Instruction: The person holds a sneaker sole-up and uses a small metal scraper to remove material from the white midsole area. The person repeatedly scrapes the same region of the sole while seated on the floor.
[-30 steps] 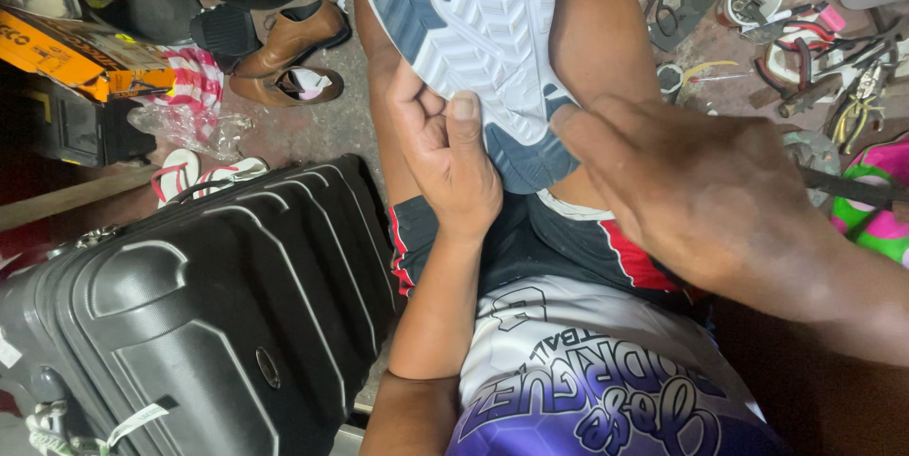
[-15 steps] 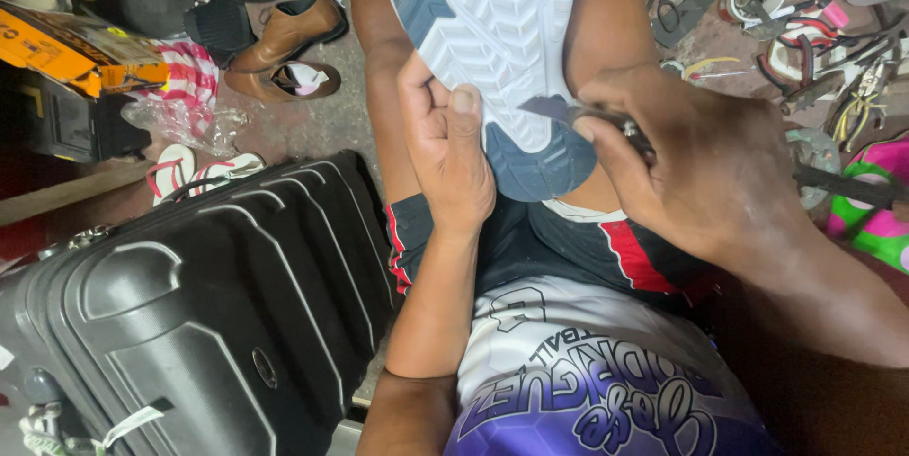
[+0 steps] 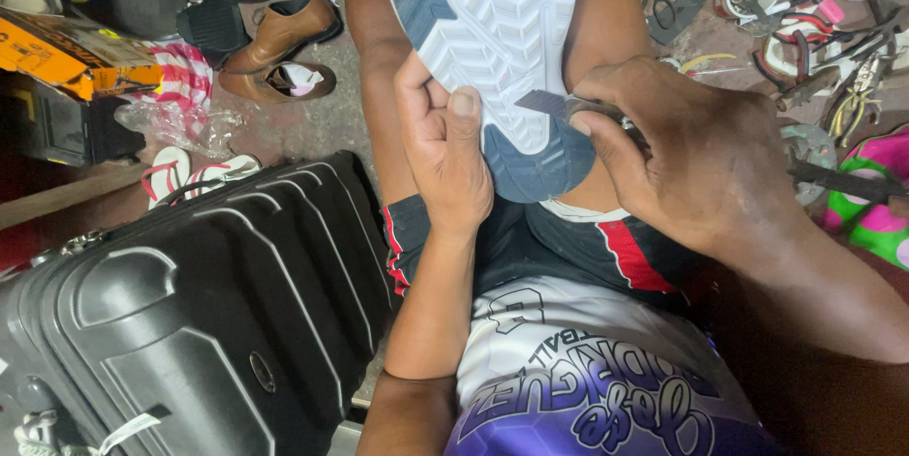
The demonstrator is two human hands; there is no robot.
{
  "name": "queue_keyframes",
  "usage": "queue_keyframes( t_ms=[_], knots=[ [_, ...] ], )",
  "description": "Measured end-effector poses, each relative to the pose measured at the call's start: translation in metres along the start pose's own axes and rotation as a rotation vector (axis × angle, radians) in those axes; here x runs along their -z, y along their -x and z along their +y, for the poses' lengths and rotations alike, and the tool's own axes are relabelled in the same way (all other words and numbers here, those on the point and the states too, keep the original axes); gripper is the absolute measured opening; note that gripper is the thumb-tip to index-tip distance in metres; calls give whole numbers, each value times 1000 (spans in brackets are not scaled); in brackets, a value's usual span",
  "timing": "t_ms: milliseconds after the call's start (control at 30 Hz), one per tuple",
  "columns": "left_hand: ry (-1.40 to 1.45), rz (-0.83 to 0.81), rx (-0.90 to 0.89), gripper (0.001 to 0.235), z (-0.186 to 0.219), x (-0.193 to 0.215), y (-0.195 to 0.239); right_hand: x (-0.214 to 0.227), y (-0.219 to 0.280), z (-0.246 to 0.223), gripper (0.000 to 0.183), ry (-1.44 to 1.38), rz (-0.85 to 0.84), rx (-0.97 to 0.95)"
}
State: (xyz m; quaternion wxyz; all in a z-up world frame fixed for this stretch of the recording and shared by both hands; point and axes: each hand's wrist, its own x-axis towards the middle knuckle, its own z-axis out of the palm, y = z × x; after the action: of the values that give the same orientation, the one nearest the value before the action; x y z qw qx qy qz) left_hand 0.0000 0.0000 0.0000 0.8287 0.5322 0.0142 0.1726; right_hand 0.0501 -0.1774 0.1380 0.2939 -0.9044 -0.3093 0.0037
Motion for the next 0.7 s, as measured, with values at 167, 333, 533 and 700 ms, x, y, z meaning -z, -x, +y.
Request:
queue_keyframes(
  t_ms=[167,333,533,700],
  knots=[
    [71,30,96,49,10,-9,4,4,-1,9,17,-23,-65,23],
    [89,24,113,51,12,-14,2,5,1,16,17,-55,-86,42],
    [79,3,116,52,15,-14,2,-2,8,16,19,-61,-63,-25],
    [73,-14,132,51,14,-14,3,-3,13,26,19,-84,-87,-7]
  ],
)
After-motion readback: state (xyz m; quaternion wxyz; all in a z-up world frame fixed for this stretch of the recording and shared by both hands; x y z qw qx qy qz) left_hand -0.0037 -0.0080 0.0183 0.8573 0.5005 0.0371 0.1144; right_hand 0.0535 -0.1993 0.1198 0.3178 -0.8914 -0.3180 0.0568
